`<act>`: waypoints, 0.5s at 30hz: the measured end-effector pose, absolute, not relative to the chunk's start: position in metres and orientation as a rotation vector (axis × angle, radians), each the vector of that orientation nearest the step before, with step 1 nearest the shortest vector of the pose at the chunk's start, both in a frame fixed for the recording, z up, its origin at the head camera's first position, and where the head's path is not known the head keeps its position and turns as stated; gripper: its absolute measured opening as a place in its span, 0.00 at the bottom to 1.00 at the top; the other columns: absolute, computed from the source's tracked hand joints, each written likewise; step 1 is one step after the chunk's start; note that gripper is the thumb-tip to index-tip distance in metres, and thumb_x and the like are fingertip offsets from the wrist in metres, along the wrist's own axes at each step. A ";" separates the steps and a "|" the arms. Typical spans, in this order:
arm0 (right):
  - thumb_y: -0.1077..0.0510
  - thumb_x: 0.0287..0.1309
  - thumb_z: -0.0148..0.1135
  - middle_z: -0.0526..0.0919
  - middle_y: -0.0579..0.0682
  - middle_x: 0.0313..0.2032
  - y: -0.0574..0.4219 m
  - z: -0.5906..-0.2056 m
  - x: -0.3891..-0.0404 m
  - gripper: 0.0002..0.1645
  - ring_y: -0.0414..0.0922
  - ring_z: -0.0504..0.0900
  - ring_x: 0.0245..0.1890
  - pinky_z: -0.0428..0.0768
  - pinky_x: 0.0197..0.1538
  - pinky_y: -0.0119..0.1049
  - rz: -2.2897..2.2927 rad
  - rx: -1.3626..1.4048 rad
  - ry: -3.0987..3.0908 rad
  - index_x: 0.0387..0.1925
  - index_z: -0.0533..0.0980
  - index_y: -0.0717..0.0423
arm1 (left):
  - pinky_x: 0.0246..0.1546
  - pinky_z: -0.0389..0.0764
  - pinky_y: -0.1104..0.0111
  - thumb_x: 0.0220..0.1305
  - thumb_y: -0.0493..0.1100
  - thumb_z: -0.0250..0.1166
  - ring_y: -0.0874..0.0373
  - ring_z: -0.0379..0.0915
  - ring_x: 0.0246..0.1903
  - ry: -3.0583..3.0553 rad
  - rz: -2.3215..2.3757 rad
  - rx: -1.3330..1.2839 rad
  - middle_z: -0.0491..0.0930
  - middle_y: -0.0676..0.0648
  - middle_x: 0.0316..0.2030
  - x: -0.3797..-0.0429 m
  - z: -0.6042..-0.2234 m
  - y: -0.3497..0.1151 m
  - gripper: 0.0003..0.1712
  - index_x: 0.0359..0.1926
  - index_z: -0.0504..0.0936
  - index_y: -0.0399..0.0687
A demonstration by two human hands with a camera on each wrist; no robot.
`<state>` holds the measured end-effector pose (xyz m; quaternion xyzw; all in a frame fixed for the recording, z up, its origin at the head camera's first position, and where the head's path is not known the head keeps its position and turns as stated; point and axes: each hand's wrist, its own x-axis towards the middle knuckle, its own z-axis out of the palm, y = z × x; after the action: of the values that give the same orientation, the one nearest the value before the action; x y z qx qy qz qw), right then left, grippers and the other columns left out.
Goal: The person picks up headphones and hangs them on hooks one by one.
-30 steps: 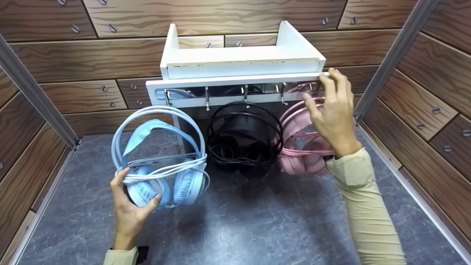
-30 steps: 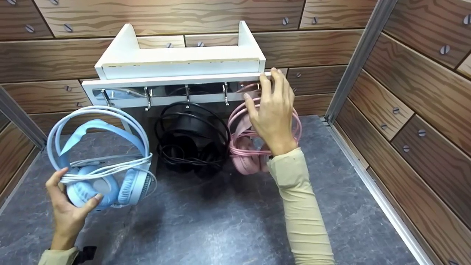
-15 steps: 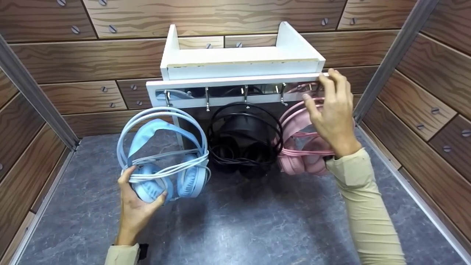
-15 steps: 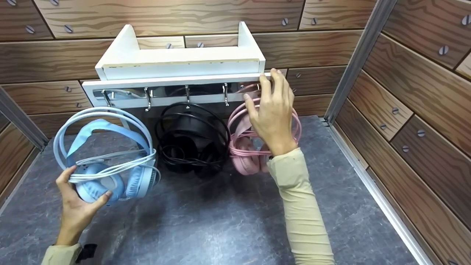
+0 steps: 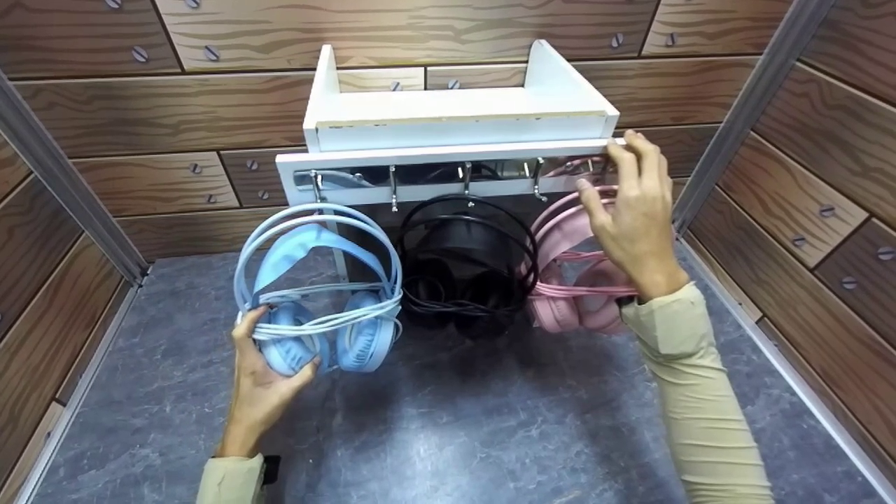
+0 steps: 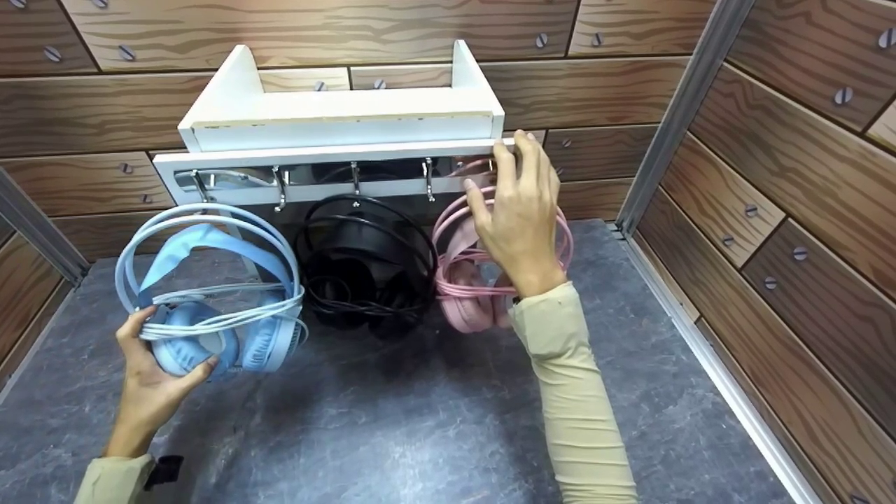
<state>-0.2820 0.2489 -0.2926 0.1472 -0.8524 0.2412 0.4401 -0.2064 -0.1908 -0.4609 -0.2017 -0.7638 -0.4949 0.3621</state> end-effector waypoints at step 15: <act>0.54 0.65 0.64 0.68 0.72 0.63 0.250 -0.294 -0.283 0.31 0.64 0.64 0.68 0.58 0.72 0.58 0.592 0.380 -2.090 0.60 0.71 0.73 | 0.64 0.59 0.73 0.39 0.25 0.73 0.57 0.59 0.62 -1.968 -1.279 -0.459 0.62 0.27 0.62 -0.215 -0.461 -0.194 0.52 0.66 0.57 0.33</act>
<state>-0.2831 0.2496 -0.2940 0.1538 -0.8459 0.2394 0.4512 -0.2145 -0.1941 -0.4614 -0.1785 -0.7657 -0.4977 0.3663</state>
